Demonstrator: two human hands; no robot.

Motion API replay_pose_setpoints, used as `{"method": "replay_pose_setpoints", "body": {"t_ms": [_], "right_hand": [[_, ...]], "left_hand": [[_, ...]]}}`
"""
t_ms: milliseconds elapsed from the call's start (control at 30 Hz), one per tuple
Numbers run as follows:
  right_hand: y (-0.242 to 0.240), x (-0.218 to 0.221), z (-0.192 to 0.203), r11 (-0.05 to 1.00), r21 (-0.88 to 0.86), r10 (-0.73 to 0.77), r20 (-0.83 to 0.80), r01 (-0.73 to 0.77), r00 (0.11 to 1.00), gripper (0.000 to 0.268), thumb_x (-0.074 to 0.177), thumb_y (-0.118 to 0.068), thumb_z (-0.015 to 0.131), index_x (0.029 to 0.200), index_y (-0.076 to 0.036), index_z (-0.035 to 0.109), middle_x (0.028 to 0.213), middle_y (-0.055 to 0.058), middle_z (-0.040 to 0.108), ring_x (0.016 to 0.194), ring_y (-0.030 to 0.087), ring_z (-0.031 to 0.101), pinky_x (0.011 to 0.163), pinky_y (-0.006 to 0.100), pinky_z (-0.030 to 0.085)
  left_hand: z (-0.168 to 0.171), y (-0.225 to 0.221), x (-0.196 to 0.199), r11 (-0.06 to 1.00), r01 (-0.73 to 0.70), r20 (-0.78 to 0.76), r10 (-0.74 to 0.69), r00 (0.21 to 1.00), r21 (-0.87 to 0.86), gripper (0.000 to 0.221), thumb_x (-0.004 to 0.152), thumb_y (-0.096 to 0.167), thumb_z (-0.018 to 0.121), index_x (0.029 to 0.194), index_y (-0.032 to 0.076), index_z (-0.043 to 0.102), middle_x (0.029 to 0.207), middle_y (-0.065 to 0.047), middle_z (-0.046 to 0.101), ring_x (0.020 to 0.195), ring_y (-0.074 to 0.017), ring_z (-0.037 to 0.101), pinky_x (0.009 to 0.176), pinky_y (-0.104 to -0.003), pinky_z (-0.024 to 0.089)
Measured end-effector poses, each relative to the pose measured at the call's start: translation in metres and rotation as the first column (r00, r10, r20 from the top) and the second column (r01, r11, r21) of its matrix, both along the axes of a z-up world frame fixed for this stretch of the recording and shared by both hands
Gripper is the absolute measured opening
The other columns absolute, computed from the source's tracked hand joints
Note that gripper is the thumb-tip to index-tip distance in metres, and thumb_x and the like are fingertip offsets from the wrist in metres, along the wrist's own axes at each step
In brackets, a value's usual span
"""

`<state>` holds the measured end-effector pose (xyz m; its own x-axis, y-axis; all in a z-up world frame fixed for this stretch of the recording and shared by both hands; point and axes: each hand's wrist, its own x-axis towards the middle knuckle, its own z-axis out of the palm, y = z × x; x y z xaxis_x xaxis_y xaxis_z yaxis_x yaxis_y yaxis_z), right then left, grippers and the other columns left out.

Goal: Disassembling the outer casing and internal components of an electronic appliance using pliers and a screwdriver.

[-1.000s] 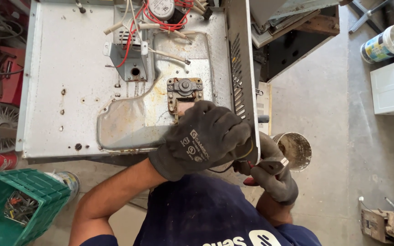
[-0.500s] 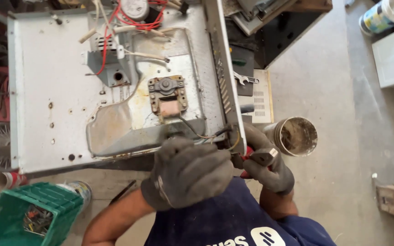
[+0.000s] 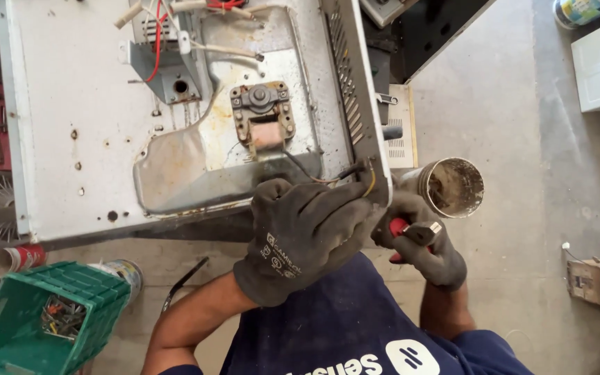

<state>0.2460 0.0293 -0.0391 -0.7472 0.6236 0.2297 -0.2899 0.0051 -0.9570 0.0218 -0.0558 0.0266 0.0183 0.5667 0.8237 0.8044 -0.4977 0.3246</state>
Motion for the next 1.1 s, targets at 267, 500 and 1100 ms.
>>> {"method": "replay_pose_setpoints", "body": {"t_ms": [267, 500, 1100], "right_hand": [[-0.010, 0.014, -0.095, 0.943, -0.194, 0.269, 0.923, -0.271, 0.275, 0.055, 0.094, -0.042, 0.057, 0.146, -0.026, 0.047, 0.132, 0.003, 0.064, 0.115, 0.019, 0.061, 0.096, 0.038, 0.046], [-0.017, 0.068, -0.233, 0.946, -0.310, 0.310, 0.951, -0.089, -0.017, 0.070, 0.086, -0.050, 0.073, 0.141, -0.018, 0.042, 0.133, 0.017, 0.068, 0.129, 0.039, 0.062, 0.113, 0.056, 0.048], [0.025, 0.029, -0.340, 0.822, 0.555, -0.567, 0.774, 0.127, 0.281, 0.037, 0.070, -0.008, 0.071, 0.107, -0.007, 0.071, 0.096, 0.024, 0.071, 0.089, 0.047, 0.068, 0.081, 0.055, 0.056]], "left_hand": [[-0.024, -0.021, -0.003, 0.998, -0.028, -0.019, 0.027, 0.999, -0.057, 0.017, 0.095, 0.023, 0.078, 0.102, 0.009, 0.071, 0.111, -0.012, 0.069, 0.088, -0.0284, 0.066, 0.084, -0.041, 0.057], [-0.047, -0.016, 0.002, 0.985, 0.101, -0.057, -0.109, 0.992, -0.139, 0.015, 0.096, 0.024, 0.077, 0.100, 0.012, 0.070, 0.115, -0.009, 0.068, 0.091, -0.0272, 0.065, 0.089, -0.042, 0.052], [-0.060, -0.033, -0.010, 0.990, -0.016, -0.099, 0.003, 0.995, -0.138, 0.015, 0.093, 0.022, 0.081, 0.095, 0.017, 0.066, 0.113, -0.002, 0.065, 0.094, -0.0247, 0.062, 0.098, -0.048, 0.043]]}}
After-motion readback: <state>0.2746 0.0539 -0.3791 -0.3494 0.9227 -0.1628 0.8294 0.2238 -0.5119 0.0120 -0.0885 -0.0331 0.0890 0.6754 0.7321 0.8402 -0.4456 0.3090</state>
